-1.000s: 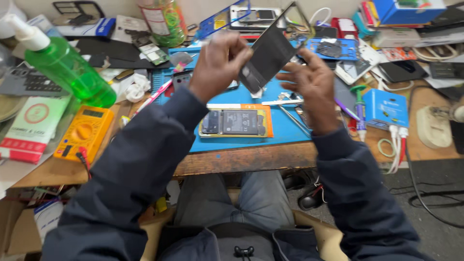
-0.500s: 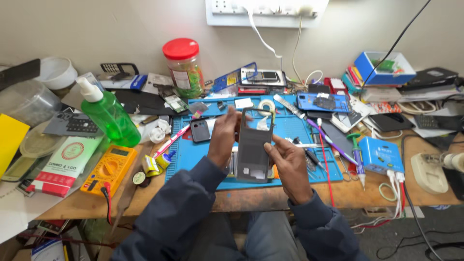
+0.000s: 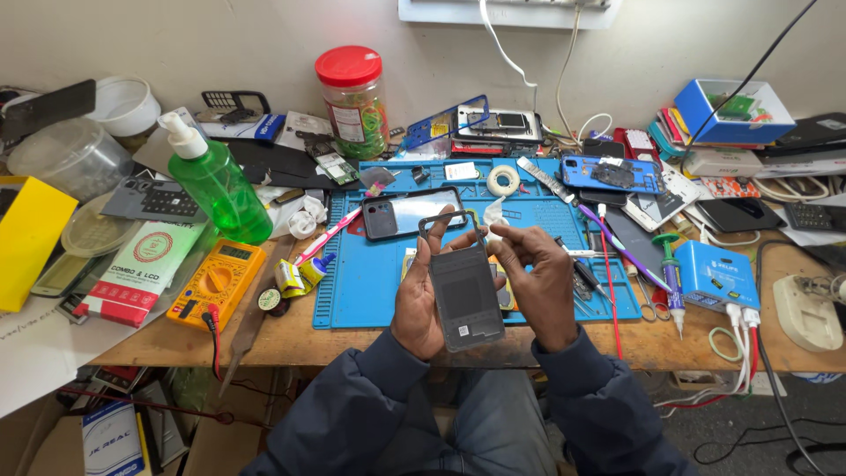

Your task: The person works on a disassembled smartphone placed on a blue mat. They use a screwdriver to remove screws from the phone's internal frame, then handle the phone's back cover and a tube of adhesive. The person appears to be preparing to reassemble or replace components of the device.

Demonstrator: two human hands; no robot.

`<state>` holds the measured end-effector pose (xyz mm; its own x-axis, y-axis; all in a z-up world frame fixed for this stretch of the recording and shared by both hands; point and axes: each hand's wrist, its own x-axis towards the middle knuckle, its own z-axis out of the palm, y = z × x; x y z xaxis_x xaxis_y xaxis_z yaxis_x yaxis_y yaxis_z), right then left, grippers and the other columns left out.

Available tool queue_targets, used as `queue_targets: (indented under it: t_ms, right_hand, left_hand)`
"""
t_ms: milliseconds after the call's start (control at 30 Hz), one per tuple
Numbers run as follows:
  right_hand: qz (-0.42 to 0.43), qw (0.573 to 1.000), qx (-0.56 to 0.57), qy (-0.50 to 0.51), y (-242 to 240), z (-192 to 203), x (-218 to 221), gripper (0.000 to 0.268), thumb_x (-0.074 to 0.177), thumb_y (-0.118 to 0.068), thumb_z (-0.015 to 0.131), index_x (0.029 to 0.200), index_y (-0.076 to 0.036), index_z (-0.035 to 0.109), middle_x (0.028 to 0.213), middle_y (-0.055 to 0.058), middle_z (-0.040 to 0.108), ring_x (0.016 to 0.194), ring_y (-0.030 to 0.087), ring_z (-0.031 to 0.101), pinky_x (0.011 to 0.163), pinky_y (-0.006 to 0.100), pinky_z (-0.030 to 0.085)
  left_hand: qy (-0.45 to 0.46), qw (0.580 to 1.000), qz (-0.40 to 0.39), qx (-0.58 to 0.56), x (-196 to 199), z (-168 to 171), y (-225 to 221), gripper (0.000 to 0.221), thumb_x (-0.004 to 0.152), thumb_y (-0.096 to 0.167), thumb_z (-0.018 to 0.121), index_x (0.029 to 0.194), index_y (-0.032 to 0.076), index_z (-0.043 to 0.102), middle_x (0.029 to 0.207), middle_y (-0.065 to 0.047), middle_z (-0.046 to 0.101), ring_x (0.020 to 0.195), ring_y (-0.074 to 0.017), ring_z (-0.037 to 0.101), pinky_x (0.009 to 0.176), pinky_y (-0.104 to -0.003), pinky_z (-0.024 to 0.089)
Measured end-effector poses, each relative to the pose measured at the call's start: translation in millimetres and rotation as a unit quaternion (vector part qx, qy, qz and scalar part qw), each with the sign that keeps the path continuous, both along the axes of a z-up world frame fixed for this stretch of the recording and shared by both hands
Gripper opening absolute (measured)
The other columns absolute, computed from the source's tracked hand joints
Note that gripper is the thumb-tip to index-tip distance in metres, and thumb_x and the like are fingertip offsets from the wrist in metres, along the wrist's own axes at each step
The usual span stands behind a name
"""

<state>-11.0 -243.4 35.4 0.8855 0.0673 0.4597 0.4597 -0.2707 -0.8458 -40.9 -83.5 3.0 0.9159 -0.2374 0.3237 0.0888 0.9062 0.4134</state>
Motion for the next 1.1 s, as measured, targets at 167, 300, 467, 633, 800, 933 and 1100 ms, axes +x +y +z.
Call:
queue_targets:
  t_ms: [167, 300, 467, 633, 800, 933, 1100]
  right_hand:
    - [0.017, 0.999, -0.025, 0.020, -7.3, -4.5, 5.0, 0.020, 0.096, -0.015, 0.074, 0.110, -0.001, 0.077, 0.088, 0.003, 0.071, 0.074, 0.007, 0.069, 0.064, 0.023, 0.057]
    - [-0.022, 0.997, -0.073, 0.027, -7.7, -10.3, 3.9, 0.014, 0.093, -0.014, 0.079, 0.100, -0.002, 0.079, 0.081, 0.003, 0.070, 0.065, 0.011, 0.061, 0.056, 0.027, 0.049]
    - [-0.062, 0.961, -0.180, -0.199, -3.8, -18.9, -3.7, 0.006, 0.095, -0.007, 0.076, 0.097, -0.003, 0.072, 0.093, 0.005, 0.067, 0.075, 0.014, 0.064, 0.063, 0.028, 0.052]
    - [0.009, 0.982, -0.132, -0.132, -7.8, -24.7, -14.7, 0.008, 0.095, -0.003, 0.073, 0.100, -0.001, 0.067, 0.101, 0.008, 0.064, 0.080, 0.015, 0.062, 0.069, 0.030, 0.051]
    - [0.201, 0.967, 0.155, -0.033, -17.1, -27.3, -31.6, 0.016, 0.113, -0.019, 0.055, 0.106, -0.006, 0.058, 0.119, 0.013, 0.064, 0.098, 0.014, 0.057, 0.090, 0.028, 0.050]
    - [0.234, 0.918, 0.319, 0.021, -34.6, -32.1, -31.0, 0.020, 0.113, -0.030, 0.046, 0.108, -0.012, 0.053, 0.119, 0.020, 0.071, 0.089, 0.016, 0.061, 0.083, 0.028, 0.051]
    - [0.253, 0.908, 0.329, 0.052, -78.3, -26.0, -24.7, 0.036, 0.124, -0.026, 0.049, 0.093, -0.009, 0.057, 0.088, 0.017, 0.071, 0.070, 0.017, 0.061, 0.071, 0.029, 0.050]
  left_hand:
    - [0.009, 1.000, -0.013, 0.017, -3.1, -8.4, -2.9, 0.067, 0.109, 0.055, 0.037, 0.167, 0.025, 0.019, 0.145, -0.014, 0.049, 0.129, -0.0280, 0.057, 0.103, -0.050, 0.056]
    - [0.010, 1.000, -0.010, 0.026, -5.2, -17.3, -5.4, 0.069, 0.111, 0.056, 0.035, 0.170, 0.025, 0.019, 0.140, -0.013, 0.050, 0.124, -0.0258, 0.060, 0.101, -0.046, 0.058]
    - [0.069, 0.996, 0.032, 0.038, -7.5, -25.0, -10.4, 0.068, 0.109, 0.058, 0.031, 0.167, 0.024, 0.022, 0.131, -0.014, 0.058, 0.115, -0.0223, 0.064, 0.095, -0.041, 0.060]
    - [0.053, 0.996, 0.070, 0.036, -3.4, -20.3, -3.2, 0.067, 0.110, 0.058, 0.031, 0.166, 0.021, 0.024, 0.127, -0.016, 0.060, 0.107, -0.0222, 0.065, 0.091, -0.039, 0.059]
    - [0.083, 0.991, 0.083, 0.070, -4.7, -13.5, 8.1, 0.070, 0.107, 0.060, 0.030, 0.165, 0.021, 0.025, 0.124, -0.015, 0.062, 0.105, -0.0210, 0.065, 0.089, -0.039, 0.060]
    - [0.063, 0.994, 0.049, 0.075, -7.5, -13.5, 8.1, 0.071, 0.109, 0.059, 0.030, 0.167, 0.018, 0.024, 0.125, -0.016, 0.062, 0.108, -0.0214, 0.065, 0.091, -0.039, 0.060]
    - [0.067, 0.996, 0.003, 0.066, -16.5, -14.6, 1.9, 0.071, 0.109, 0.060, 0.029, 0.166, 0.020, 0.023, 0.126, -0.016, 0.061, 0.110, -0.0207, 0.064, 0.093, -0.041, 0.060]
